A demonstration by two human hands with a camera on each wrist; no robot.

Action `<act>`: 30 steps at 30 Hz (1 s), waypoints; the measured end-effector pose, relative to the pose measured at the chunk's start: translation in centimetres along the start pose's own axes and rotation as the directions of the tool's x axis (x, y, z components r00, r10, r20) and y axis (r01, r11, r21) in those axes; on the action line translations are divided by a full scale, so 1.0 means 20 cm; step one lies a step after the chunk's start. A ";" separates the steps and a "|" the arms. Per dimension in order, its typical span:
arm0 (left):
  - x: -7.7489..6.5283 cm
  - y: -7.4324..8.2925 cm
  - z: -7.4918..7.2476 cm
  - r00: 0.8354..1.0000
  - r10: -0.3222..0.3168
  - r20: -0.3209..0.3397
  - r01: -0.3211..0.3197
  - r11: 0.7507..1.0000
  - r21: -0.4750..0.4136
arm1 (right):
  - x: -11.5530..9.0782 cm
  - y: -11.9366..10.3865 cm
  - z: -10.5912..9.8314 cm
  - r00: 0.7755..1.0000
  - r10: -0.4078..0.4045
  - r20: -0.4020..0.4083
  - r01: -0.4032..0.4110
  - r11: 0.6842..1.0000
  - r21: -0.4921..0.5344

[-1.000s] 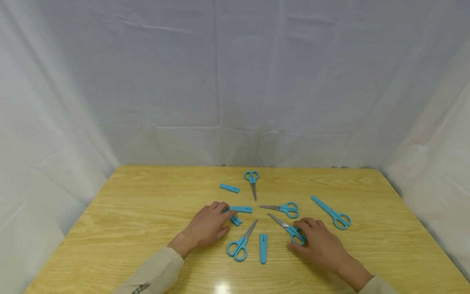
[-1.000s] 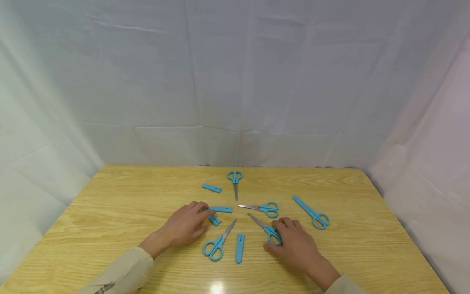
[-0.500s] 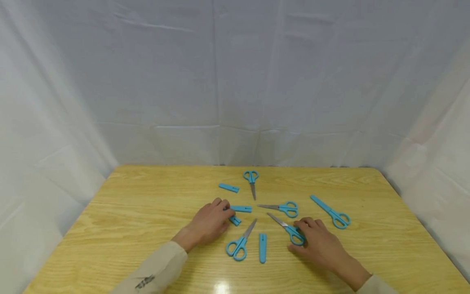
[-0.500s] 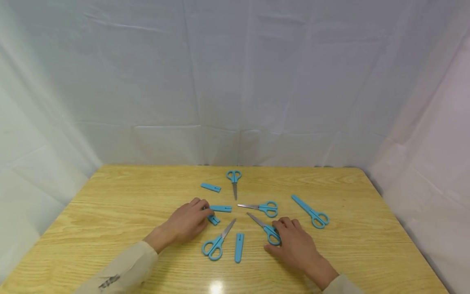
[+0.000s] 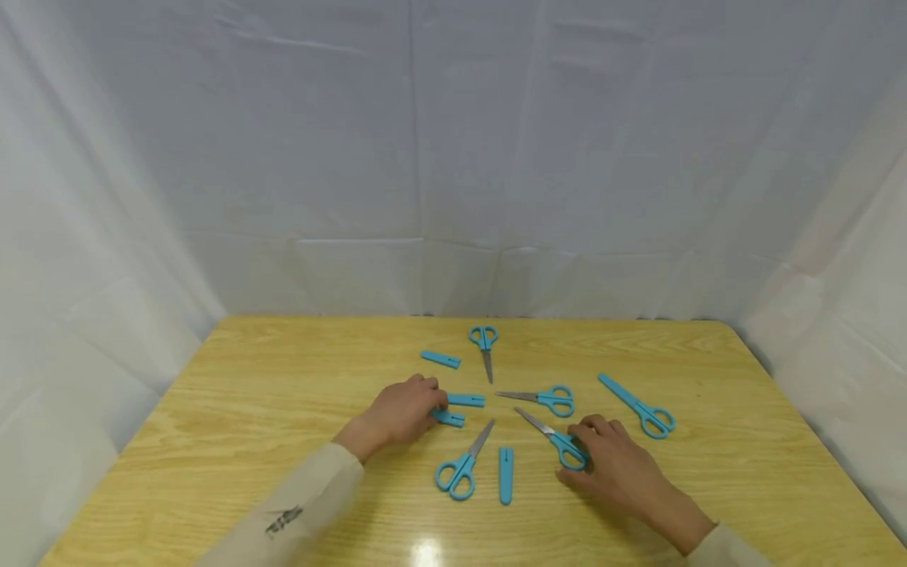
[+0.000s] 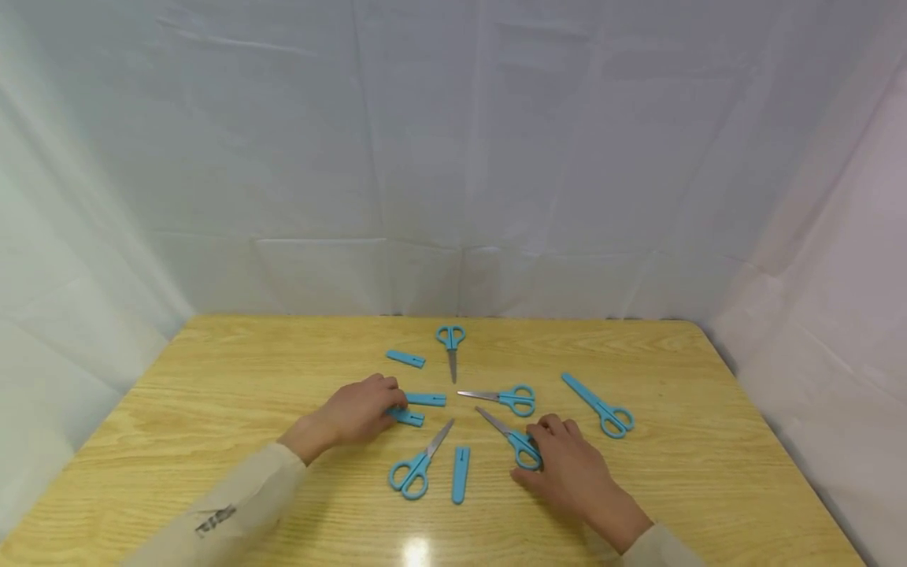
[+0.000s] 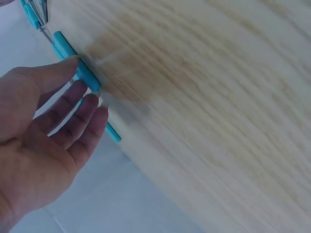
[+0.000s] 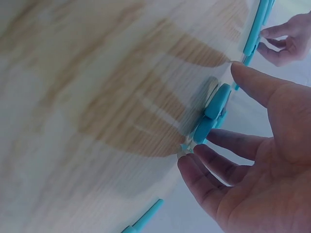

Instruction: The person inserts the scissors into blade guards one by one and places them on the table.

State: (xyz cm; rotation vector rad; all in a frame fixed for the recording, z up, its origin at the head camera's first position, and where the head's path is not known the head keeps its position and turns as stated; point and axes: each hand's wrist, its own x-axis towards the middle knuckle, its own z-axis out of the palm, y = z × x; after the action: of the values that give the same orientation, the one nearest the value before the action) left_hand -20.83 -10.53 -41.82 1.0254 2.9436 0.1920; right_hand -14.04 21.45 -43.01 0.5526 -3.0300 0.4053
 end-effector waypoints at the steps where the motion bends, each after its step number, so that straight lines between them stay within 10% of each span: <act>1: 0.00 0.00 0.00 1.000 -0.009 0.012 0.009 1.000 -0.015 | 0.00 0.00 0.00 1.000 0.000 0.002 0.000 1.000 0.001; 30: 0.01 0.03 -0.04 0.991 0.009 0.131 -0.020 0.996 0.087 | 0.09 -0.03 -0.04 0.992 0.022 0.125 -0.029 0.998 0.062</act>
State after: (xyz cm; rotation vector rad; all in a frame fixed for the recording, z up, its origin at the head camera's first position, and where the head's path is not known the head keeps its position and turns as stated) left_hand -20.63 -10.05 -40.87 1.0270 2.8500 -0.0045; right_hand -15.52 20.51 -41.95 0.5639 -3.1561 0.4880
